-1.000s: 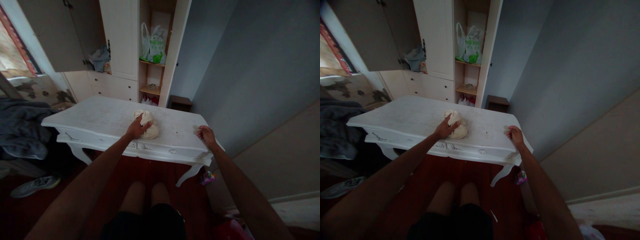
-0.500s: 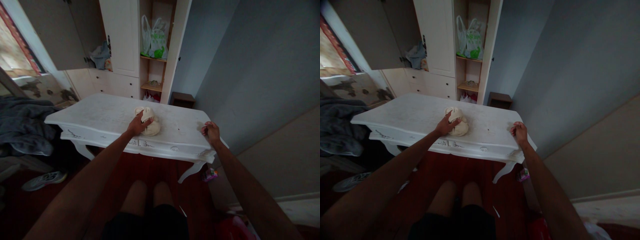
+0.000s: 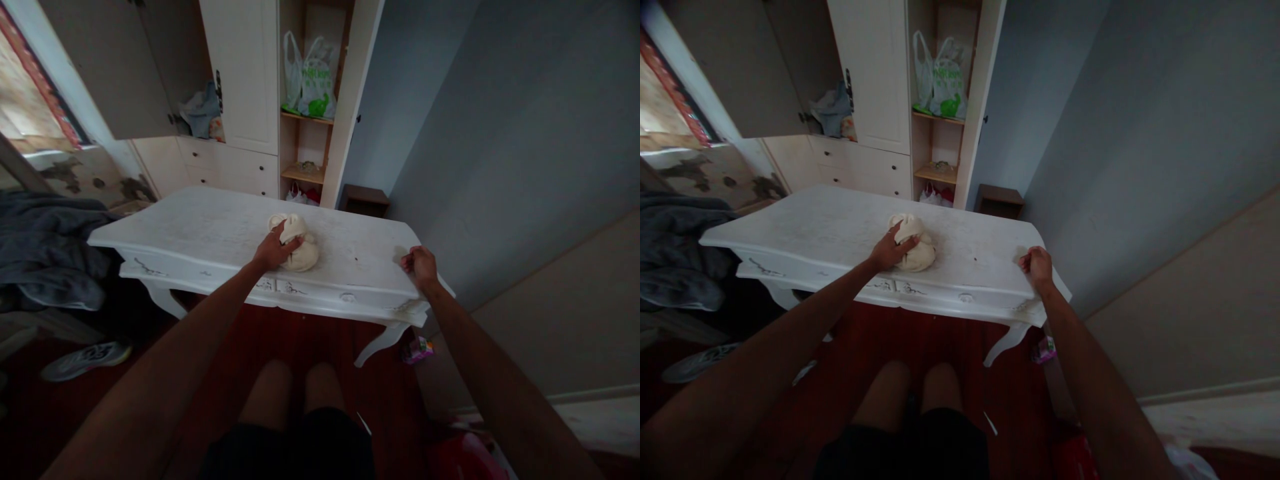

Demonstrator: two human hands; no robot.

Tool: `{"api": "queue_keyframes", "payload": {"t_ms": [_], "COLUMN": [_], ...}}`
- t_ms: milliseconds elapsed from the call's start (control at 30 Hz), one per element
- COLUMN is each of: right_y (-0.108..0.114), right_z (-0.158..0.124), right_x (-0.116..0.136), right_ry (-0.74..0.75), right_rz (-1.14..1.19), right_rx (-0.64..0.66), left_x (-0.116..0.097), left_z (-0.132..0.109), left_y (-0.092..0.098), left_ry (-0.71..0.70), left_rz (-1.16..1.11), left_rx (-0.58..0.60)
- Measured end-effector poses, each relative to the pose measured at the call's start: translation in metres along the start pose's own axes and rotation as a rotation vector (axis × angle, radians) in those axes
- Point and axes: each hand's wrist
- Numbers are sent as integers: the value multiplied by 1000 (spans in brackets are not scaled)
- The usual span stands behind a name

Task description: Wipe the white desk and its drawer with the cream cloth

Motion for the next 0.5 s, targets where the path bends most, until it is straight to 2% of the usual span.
{"api": "queue_keyframes", "payload": {"t_ms": [167, 500], "right_y": [1, 1], "right_z": [1, 2], "right_x": [0, 0], "right_ry": [-6, -2], "right_rz": [-30, -41], "right_rx": [12, -26], "left_x": [2, -3], "left_z": [1, -5], "left_y": [1, 3], "left_ry": [-34, 63], "left_rz": [-57, -67], "left_rx": [4, -110]}}
Point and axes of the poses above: each hand's wrist, its own z-axis towards the middle knuckle, its own y-axis out of the back of the hand, x = y × z, and after that the axes turned 11 degrees about x, right-handed
